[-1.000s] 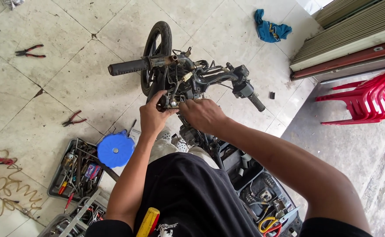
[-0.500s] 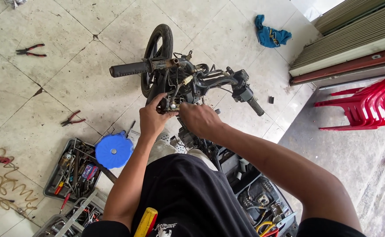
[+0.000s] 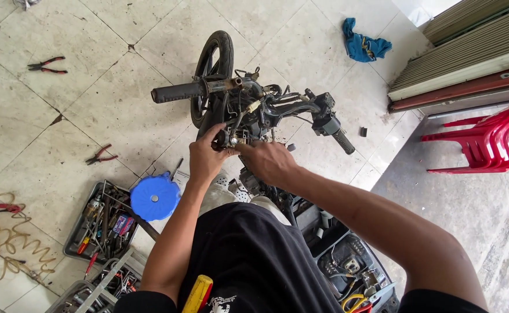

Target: Repairing the front electrical and mechanical components of a motorcycle using a screwdriver and manual manipulation of wires.

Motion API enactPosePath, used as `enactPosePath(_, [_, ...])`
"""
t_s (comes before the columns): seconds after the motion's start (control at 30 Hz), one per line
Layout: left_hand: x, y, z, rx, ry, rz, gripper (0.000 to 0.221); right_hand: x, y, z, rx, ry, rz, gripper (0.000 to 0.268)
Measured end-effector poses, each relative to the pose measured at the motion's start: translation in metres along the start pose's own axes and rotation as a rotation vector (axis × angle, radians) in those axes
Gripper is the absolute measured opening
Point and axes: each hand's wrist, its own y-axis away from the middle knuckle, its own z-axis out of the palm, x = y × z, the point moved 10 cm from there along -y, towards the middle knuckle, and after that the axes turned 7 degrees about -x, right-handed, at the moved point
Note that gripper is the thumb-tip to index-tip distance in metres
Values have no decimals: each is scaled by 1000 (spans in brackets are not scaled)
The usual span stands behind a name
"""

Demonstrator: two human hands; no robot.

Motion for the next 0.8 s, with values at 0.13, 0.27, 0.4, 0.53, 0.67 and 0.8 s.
enactPosePath(0.13, [4,2,-1,17,41,35,73,60,-17,38,154,-618,261,32])
enactPosePath(0.27, [7,2,-4,19,72,50,74,25,-6,5,67,-290,98,27])
enactPosePath(0.4, [-10,0,2,9,38,40,74,-3,-3,18,114,512,-155,20])
enactPosePath(0.53, [-7,3,0,39,50,61,72,19,-16,17,150,-28,34,22])
enactPosePath(0.67, [-1,3,-1,47,83,53,71,68,-25,48,133,-622,297,33])
enactPosePath(0.8, [-3,1,-3,49,67,52,73,31,-7,12,2,-379,214,22])
